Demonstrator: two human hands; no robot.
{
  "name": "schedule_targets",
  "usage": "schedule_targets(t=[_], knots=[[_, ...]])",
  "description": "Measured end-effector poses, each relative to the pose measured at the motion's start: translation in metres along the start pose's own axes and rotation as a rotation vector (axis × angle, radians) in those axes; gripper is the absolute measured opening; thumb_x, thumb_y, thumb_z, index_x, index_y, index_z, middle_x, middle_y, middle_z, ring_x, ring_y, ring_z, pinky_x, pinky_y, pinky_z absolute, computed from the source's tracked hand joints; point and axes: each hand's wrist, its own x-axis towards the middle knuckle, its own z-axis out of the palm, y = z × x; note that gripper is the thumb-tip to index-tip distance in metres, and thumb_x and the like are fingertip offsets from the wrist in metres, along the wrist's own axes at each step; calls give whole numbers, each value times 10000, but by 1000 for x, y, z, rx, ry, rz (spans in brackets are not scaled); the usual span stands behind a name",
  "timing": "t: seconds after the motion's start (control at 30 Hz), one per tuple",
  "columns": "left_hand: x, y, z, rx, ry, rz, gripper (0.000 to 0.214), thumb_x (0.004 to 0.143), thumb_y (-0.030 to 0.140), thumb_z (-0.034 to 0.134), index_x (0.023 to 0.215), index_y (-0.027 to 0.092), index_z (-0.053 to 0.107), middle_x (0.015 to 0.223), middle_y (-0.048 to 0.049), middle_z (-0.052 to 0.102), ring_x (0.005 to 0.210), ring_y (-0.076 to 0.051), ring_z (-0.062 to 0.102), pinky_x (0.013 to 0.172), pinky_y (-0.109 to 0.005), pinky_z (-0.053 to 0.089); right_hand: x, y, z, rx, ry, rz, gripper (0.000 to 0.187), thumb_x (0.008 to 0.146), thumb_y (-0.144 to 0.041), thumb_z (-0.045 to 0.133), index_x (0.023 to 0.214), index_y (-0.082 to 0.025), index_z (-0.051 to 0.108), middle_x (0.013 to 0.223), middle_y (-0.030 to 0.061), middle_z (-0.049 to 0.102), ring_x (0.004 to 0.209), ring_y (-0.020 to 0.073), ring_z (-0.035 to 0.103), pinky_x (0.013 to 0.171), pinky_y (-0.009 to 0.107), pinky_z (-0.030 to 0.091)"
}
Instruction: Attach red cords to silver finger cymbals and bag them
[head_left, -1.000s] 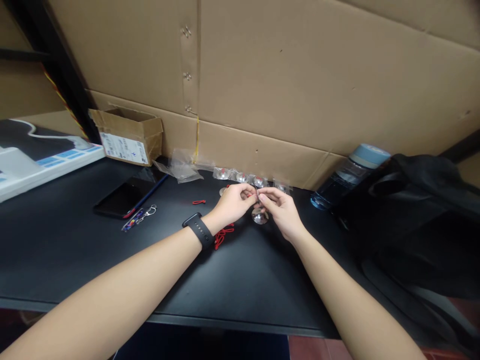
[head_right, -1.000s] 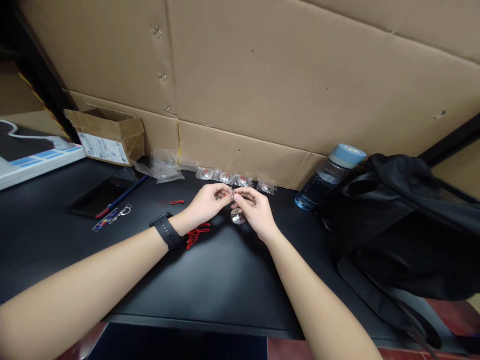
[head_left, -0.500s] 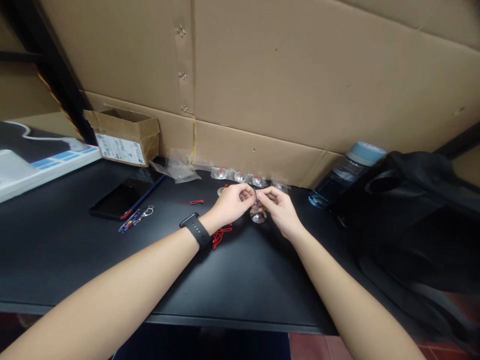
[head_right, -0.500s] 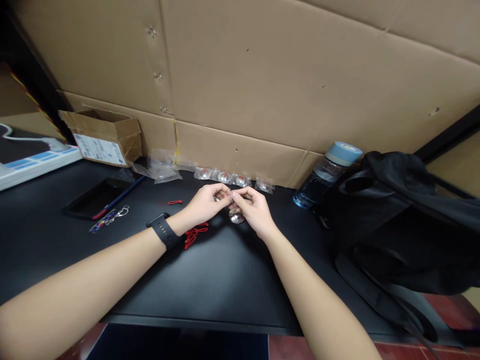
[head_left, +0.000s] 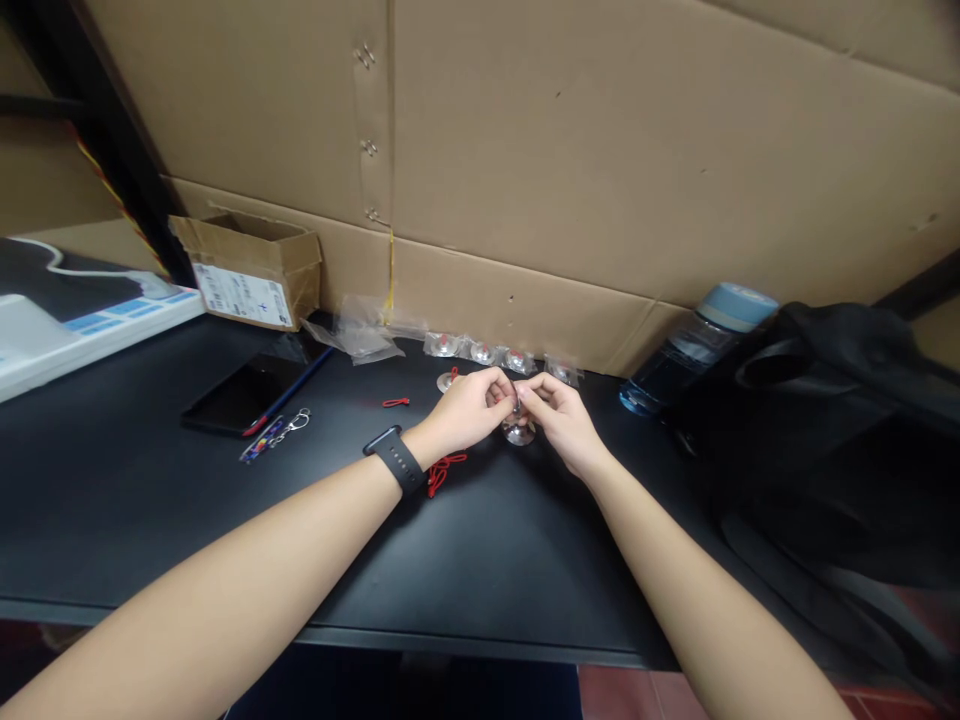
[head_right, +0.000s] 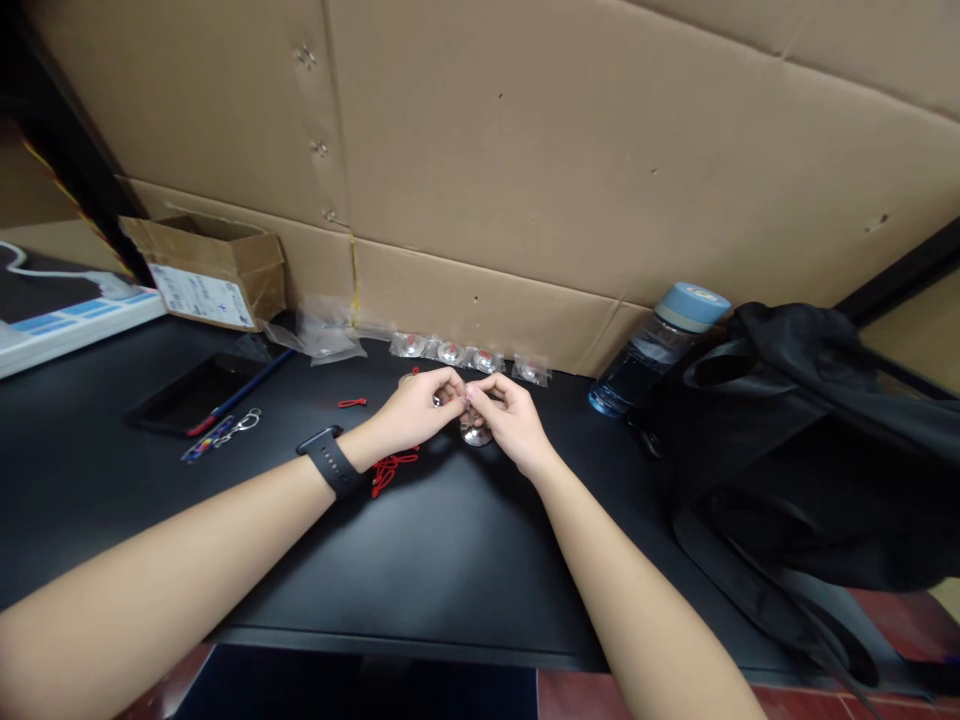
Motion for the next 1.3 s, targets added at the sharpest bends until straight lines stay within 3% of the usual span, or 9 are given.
schedule_targets(t=[0.2, 0.4, 0.67, 0.9, 1.17, 1.3], knots=[[-3, 0, 3, 78, -96, 73, 75, 918, 240, 572, 847, 215, 570, 809, -22, 740, 736, -179, 701, 667, -261, 492, -1, 1, 1, -51, 17, -19, 415, 854, -594, 726, 796, -206, 589, 686, -20, 641, 583, 122, 591, 555, 240, 491], [-4, 5, 2, 66, -91, 88, 113, 941, 243, 558, 863, 197, 625, 876, -47, 771, 792, -191, 724, 708, -270, 515, 0, -3, 3, -79, 103, -60, 405, 834, -572, 757, 772, -200, 607, 698, -3, 664, 582, 128, 605, 550, 246, 498], [1, 3, -1, -107, -7, 7, 135, 893, 261, 663, 935, 172, 756, 906, -55, 798, 815, -191, 735, 753, -278, 552, -3, -7, 2, 10, 97, -54, 371, 753, -487, 860, 952, -219, 698, 918, 56, 753, 810, 222, 739, 700, 329, 610], [6, -6, 1, -270, 14, -44, 144, 855, 293, 732, 933, 172, 736, 927, -65, 791, 856, -192, 749, 823, -301, 579, 0, -6, 0, 20, 124, -135, 359, 701, -421, 907, 933, -218, 724, 1072, 64, 726, 977, 239, 726, 921, 388, 608], [5, -2, -5, -87, 36, -58, 177, 880, 355, 700, 904, 191, 763, 893, -53, 791, 837, -196, 737, 802, -297, 552, -1, -8, -1, 11, 154, -164, 347, 693, -394, 914, 906, -212, 710, 1101, 67, 710, 967, 223, 716, 934, 388, 603], [5, 3, -7, -38, 6, -26, 144, 902, 295, 662, 907, 191, 761, 912, -41, 791, 814, -177, 711, 776, -281, 526, -2, -8, 0, 10, 148, -159, 362, 686, -396, 919, 915, -211, 708, 1086, 64, 712, 947, 213, 713, 911, 372, 606]])
